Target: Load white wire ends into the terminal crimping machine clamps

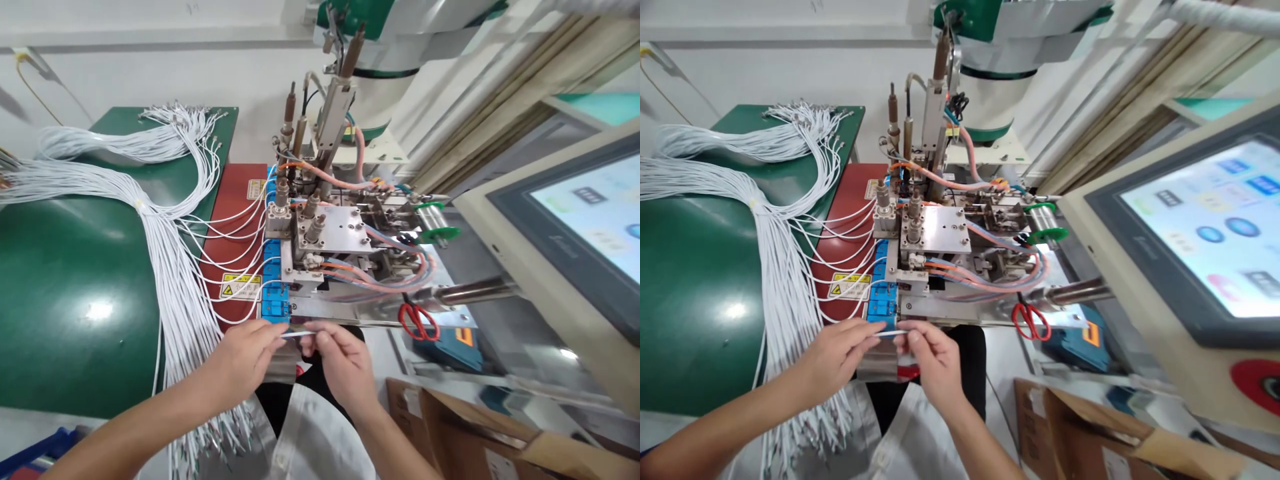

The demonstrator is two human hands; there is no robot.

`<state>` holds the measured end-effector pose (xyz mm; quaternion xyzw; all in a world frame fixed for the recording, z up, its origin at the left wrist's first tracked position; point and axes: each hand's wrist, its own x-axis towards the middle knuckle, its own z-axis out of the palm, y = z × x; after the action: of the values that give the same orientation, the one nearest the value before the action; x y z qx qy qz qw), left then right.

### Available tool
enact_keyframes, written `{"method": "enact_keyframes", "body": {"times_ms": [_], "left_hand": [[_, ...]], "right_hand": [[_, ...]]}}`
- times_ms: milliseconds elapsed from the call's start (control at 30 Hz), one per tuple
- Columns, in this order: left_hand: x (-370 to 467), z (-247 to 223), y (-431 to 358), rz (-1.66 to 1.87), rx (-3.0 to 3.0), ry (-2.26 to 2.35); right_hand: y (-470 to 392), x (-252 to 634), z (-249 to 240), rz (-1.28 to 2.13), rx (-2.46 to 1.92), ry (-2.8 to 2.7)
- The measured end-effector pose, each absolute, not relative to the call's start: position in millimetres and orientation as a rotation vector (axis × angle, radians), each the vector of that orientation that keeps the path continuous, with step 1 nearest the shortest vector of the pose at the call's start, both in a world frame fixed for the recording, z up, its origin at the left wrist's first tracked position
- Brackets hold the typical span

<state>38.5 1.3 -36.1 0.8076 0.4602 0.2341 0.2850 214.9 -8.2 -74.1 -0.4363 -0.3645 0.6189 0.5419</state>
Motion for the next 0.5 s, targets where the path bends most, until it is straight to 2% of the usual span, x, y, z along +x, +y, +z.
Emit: {"method": "enact_keyframes", "body": {"times_ms": [267,500], "left_hand": [[57.7,-34.2,2.4,0.632,1.887,1.261],[54.2,-48.4,-0.4,0.677,2.553,1.220]], "right_hand": [[2.0,213.3,-74.7,1.419,-1.101,-0.843],[9.8,214.7,-56.0,1.128,-1.331,-1.252]]}}
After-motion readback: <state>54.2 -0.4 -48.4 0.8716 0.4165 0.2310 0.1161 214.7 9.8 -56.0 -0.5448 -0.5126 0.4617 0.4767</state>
